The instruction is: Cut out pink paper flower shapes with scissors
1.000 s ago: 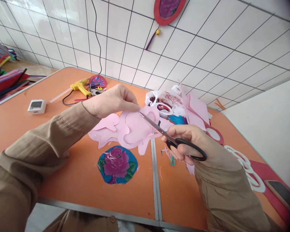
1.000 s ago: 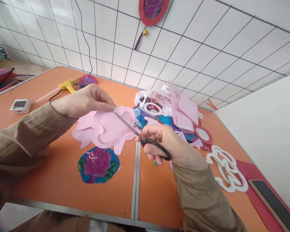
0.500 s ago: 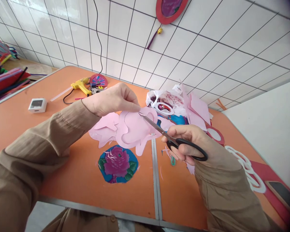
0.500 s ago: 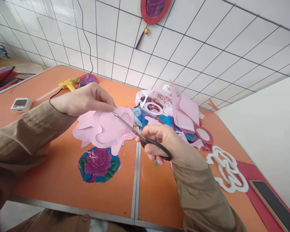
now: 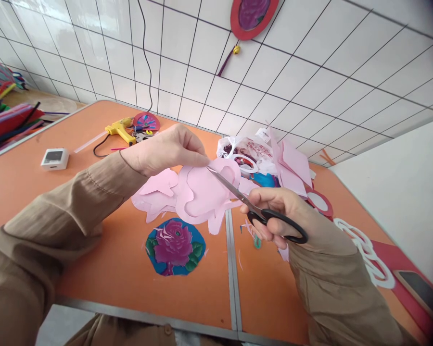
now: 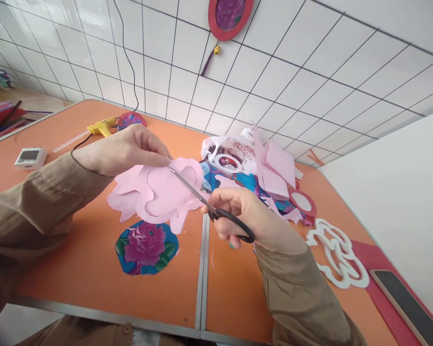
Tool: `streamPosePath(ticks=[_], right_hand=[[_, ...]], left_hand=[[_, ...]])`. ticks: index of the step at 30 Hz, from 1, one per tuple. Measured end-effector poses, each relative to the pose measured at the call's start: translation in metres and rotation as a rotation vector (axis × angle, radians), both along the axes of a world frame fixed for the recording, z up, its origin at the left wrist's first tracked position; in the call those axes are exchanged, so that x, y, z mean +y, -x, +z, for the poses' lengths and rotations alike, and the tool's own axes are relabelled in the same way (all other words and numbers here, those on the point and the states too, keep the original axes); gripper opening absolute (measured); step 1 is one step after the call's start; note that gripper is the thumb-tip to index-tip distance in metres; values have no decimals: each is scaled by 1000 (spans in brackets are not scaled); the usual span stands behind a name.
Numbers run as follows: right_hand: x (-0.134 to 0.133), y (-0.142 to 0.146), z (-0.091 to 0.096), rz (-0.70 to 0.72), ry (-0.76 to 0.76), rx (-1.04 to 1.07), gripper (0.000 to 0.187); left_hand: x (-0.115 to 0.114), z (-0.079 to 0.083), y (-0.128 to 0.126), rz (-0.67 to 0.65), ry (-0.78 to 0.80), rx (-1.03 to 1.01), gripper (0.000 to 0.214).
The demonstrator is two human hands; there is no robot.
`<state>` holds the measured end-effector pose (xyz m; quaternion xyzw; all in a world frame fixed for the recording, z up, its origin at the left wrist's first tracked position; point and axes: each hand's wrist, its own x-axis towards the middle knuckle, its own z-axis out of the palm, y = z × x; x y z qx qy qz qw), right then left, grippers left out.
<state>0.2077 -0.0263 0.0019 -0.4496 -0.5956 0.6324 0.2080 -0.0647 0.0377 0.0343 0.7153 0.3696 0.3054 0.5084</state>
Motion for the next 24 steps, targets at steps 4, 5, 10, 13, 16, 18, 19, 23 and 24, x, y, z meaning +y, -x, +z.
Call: streamPosePath(ticks=[4,5,10,13,16,18,19,23,24], right_hand=[[0,0,1,-7,3,10,43],[0,1,1,-14,0,-2,41],[1,2,5,-25,4,-86,42],[1,1,5,-20,5,-101,44],[1,1,6,-29,9,-115,46],[0,1,8,-36,27,-126,47],[-1,2,9,-40,35,-129,48],[-3,5,12,-52,54,-105,45],[-4,6,12,-50,60,-97,44]], left_hand=[[0,0,0,-18,-1,-18,15],[0,0,0,-21,3,-21,15],[0,0,1,-26,7,-20,16],[1,0,2,-53,-18,-14,17],[1,0,2,-54,-9,-11,16],[2,-1,2,-50,1,1,15],[2,-2,2,-54,0,11,15],[3,-3,4,-102,-33,48,18],[3,-4,4,-110,-36,53,18]])
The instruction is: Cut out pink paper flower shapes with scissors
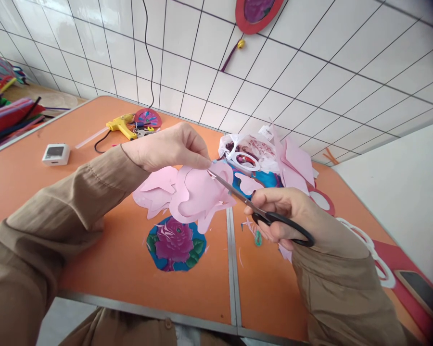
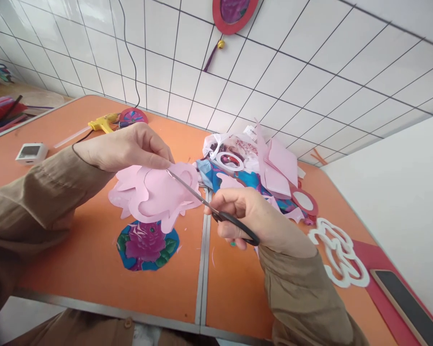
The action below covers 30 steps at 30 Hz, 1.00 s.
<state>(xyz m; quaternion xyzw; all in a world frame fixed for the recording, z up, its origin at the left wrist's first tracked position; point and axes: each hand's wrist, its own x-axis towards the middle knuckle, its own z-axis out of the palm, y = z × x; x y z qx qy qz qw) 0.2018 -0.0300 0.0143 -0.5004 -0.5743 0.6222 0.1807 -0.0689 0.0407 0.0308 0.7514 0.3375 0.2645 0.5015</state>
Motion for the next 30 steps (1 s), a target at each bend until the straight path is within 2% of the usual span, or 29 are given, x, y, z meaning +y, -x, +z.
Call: streamPosePath(ticks=[7,17,26,30], right_hand=[[-4,7,3,-6,26,-94,26],[-1,6,0,29,88,-75,56],[-1,-2,-5,44,83,10,63],[-1,-5,-6,63,42,-1,59]], left_hand=[[1,0,1,-14,16,14,13],[-1,5,3,-65,-39,95,19],[-1,5,3,-112,-24,114,23],[0,3,3,-124,-7,115,20]])
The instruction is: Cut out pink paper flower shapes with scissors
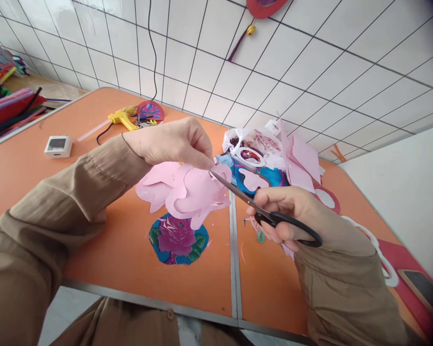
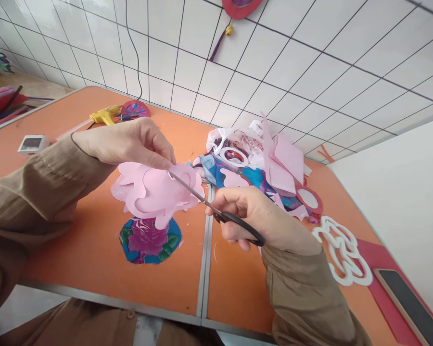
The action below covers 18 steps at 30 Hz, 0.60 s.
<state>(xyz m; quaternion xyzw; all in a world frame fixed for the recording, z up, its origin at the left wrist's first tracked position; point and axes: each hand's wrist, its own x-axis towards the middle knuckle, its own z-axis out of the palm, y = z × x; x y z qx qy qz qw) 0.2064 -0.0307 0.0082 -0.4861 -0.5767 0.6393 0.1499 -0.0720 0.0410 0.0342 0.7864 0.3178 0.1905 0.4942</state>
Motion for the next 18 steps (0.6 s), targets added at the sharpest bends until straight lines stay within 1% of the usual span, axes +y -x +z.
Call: streamPosePath(ticks=[3,10,18], right_hand=[[0,-1,0,18,-23,-21,53],[-3,1,3,-5,-40,-28,48],[-4,3,3,-32,-66,-61,44]], left_hand=[[0,0,0,3,11,-10,19],[-5,3,0,-12,17,-18,16],[-4,2,-1,-9,13,1,22]])
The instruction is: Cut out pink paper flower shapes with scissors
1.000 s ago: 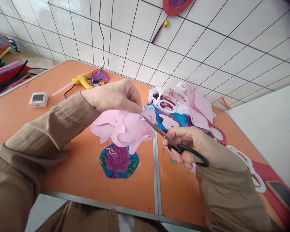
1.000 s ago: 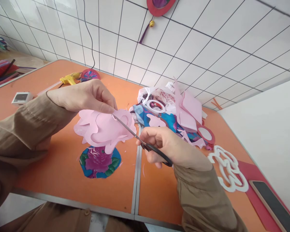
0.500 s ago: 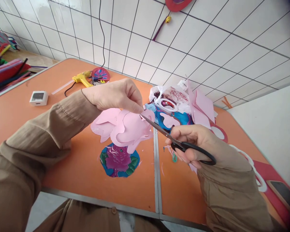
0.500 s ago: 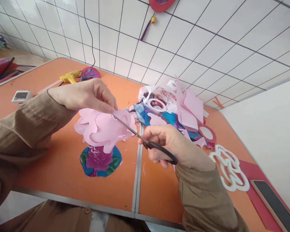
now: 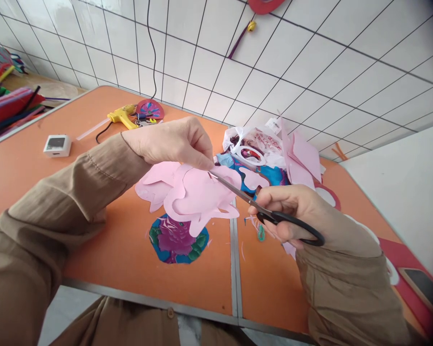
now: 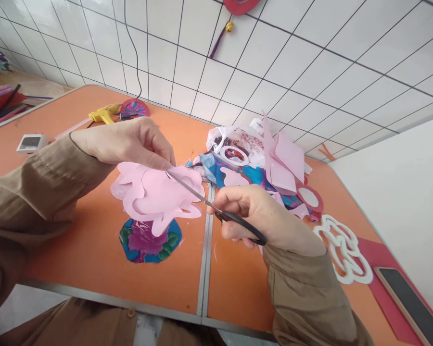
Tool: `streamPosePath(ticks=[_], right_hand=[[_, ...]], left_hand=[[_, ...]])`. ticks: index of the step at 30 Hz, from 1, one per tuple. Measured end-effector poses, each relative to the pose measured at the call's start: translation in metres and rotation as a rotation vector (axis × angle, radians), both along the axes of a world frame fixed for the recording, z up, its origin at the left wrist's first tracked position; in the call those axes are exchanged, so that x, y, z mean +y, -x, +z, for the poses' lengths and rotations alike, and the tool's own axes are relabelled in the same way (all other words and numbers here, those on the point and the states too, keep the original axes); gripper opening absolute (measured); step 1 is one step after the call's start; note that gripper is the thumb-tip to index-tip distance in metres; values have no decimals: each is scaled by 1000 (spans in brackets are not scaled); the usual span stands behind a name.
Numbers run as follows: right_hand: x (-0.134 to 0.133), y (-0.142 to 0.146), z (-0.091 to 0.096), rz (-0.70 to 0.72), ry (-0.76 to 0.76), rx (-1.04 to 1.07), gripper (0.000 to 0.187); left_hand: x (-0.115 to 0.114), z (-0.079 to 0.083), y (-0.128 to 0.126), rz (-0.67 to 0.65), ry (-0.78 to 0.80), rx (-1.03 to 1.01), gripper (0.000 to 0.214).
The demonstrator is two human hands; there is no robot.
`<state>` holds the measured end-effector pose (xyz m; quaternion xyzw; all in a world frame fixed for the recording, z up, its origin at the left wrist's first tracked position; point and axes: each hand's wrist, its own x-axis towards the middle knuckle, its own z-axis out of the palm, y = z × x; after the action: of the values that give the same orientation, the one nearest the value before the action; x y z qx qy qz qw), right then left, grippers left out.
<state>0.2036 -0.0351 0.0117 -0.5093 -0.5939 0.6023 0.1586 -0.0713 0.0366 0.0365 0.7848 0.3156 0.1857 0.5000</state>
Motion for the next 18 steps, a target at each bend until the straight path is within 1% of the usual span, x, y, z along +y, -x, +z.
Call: streamPosePath(ticks=[6,10,13,15,18], right_hand=[[-1,2,1,-34,-5,-36,45],[-1,2,3,-32,24,-35,48],[-1,3,4,-32,48,-39,50],[-1,4,5,-28,73,-48,48],[-1,7,6,-40,85,-80,38]], left_hand=[[4,-4,0,-3,-8,-1,21],[4,-2,0,7,-29,23,19],[2,-1,0,-8,-19,44,17],[2,0,-1,-11,-12,24,17],[1,0,-1,0,15,17,17]])
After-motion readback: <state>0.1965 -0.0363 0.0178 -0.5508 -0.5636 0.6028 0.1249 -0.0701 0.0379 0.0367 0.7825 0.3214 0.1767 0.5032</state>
